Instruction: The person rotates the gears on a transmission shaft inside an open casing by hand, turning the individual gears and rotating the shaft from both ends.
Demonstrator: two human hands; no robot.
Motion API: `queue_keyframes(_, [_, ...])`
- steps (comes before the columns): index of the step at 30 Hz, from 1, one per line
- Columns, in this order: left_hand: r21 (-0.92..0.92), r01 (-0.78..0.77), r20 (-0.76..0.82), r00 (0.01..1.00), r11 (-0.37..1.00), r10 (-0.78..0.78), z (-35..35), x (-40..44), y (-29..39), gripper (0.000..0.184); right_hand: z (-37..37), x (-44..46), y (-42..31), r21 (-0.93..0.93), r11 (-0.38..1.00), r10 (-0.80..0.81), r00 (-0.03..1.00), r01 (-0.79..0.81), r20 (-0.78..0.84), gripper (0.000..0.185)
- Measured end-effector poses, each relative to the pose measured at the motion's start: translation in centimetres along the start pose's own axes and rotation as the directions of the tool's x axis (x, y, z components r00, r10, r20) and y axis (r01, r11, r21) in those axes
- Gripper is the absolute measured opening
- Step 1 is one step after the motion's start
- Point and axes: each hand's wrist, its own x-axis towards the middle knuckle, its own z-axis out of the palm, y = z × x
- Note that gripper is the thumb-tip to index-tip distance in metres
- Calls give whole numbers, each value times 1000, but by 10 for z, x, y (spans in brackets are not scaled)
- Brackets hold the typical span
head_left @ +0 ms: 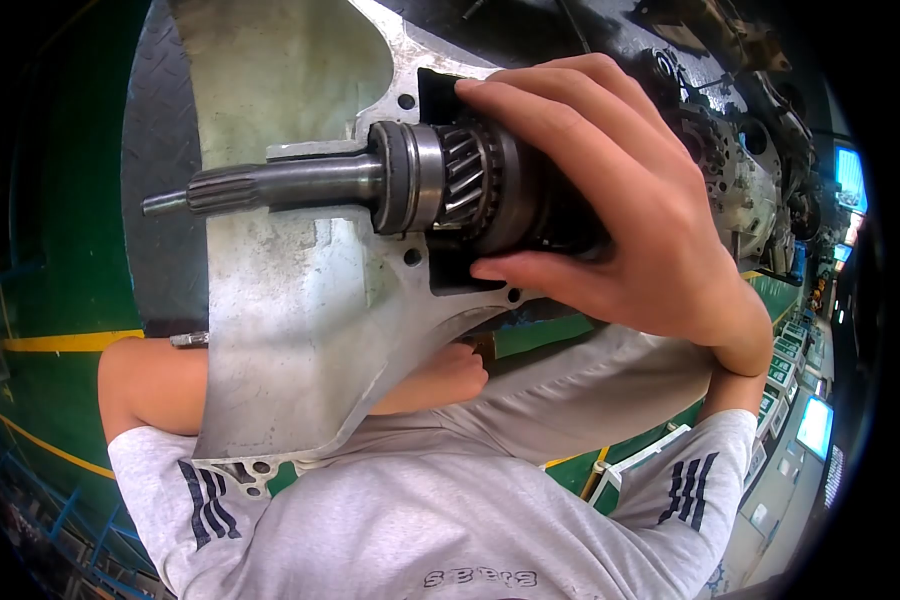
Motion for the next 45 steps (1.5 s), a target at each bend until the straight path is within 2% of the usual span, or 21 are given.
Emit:
queue_keyframes(9, [89, -78, 64, 995, 993, 72, 18, -4, -16, 40, 2, -1, 0, 37, 999, 0, 999, 2, -36, 79])
queue_keyframes(27, [240, -242, 174, 964, 940, 204, 44, -20, -53, 37, -5, 0, 4, 8, 999, -38, 999, 38, 30, 79])
queue_keyframes(30, [265, -269, 190, 956, 926, 223, 42, -14, -61, 36, -4, 0, 2, 64, 998, -16, 1000, 14, 23, 79])
queue_keyframes(32, [281, -283, 201, 952, 917, 232, 44, -17, -65, 36, -5, 0, -5, -24, 1000, 17, 1000, -17, 6, 84])
queue_keyframes(36, [307, -318, 225, 940, 897, 256, 53, -20, -73, 35, 1, -1, -8, -85, 995, 44, 999, -44, 3, 89])
queue_keyframes(38, [321, -336, 237, 934, 886, 268, 57, -23, -77, 35, 4, -1, -4, -24, 1000, 18, 999, -19, -34, 90])
queue_keyframes(41, [340, -359, 254, 925, 869, 283, 61, -20, -82, 34, -1, 2, 3, -35, 999, -26, 1000, 25, -6, 86])
queue_keyframes(45, [366, -395, 283, 910, 843, 304, 67, -26, -91, 34, 1, 2, 5, 29, 1000, 5, 1000, -5, 8, 83])
